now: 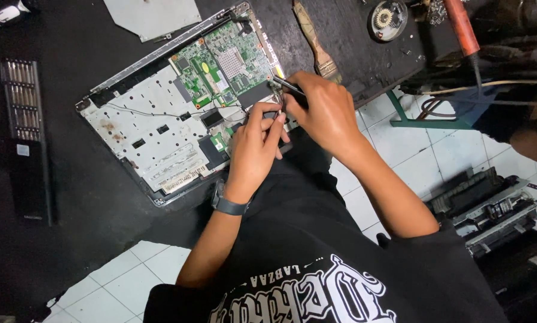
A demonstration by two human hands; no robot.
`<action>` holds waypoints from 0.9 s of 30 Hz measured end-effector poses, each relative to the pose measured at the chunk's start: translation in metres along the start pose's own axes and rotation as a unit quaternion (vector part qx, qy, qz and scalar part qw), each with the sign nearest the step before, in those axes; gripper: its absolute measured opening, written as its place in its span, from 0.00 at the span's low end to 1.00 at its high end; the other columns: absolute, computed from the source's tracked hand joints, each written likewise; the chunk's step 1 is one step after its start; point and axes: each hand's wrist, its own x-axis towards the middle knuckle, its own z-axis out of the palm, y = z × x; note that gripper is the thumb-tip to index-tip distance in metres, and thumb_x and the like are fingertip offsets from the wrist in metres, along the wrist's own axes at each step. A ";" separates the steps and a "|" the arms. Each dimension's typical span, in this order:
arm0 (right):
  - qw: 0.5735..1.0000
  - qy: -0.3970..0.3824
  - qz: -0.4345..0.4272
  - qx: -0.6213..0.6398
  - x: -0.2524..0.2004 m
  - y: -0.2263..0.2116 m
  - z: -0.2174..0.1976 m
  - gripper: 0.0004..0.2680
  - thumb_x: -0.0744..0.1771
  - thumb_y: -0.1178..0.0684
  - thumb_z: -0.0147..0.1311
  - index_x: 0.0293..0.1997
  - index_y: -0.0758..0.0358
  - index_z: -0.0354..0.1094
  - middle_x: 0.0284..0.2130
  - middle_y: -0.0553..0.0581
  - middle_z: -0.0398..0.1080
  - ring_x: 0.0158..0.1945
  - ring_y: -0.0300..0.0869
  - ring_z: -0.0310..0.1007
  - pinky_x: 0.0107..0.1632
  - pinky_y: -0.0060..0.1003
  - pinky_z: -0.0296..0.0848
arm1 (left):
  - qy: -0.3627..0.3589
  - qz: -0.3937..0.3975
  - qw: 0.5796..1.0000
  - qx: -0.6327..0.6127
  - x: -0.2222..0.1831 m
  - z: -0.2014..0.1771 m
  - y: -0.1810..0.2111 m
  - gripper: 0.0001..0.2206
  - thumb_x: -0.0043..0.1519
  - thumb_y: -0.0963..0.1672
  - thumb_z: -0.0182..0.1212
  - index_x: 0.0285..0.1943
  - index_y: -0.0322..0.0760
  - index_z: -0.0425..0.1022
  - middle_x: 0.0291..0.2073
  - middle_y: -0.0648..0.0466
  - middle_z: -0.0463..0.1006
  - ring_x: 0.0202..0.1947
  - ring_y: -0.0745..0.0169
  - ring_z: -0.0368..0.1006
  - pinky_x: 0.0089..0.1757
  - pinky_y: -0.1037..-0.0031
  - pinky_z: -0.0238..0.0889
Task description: Reattaching a laptop screen to its base, involving hinge alignment and cable connection.
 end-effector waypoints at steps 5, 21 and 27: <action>1.000 0.011 0.001 -0.003 -0.002 -0.003 0.001 0.09 0.68 0.56 0.58 0.51 0.69 0.74 0.34 0.66 0.76 0.37 0.64 0.79 0.37 0.59 0.78 | -0.002 -0.004 1.000 -0.012 0.000 0.001 -0.003 0.09 0.73 0.43 0.46 0.56 0.33 0.65 0.26 0.50 0.83 0.18 0.60 0.78 0.29 0.73 0.72; 1.000 -0.004 -0.001 0.020 0.000 0.003 0.005 0.09 0.69 0.55 0.58 0.51 0.69 0.73 0.32 0.67 0.74 0.35 0.65 0.78 0.34 0.59 0.77 | 0.002 0.020 1.000 -0.006 0.000 0.000 -0.001 0.08 0.73 0.42 0.45 0.56 0.33 0.64 0.26 0.49 0.83 0.18 0.58 0.78 0.28 0.71 0.72; 1.000 0.000 0.000 0.027 0.001 0.003 0.006 0.08 0.69 0.56 0.59 0.50 0.68 0.72 0.32 0.66 0.74 0.35 0.65 0.78 0.33 0.58 0.77 | -0.001 0.021 1.000 -0.003 0.000 0.000 -0.001 0.08 0.73 0.42 0.45 0.57 0.32 0.65 0.26 0.49 0.83 0.18 0.59 0.78 0.28 0.72 0.73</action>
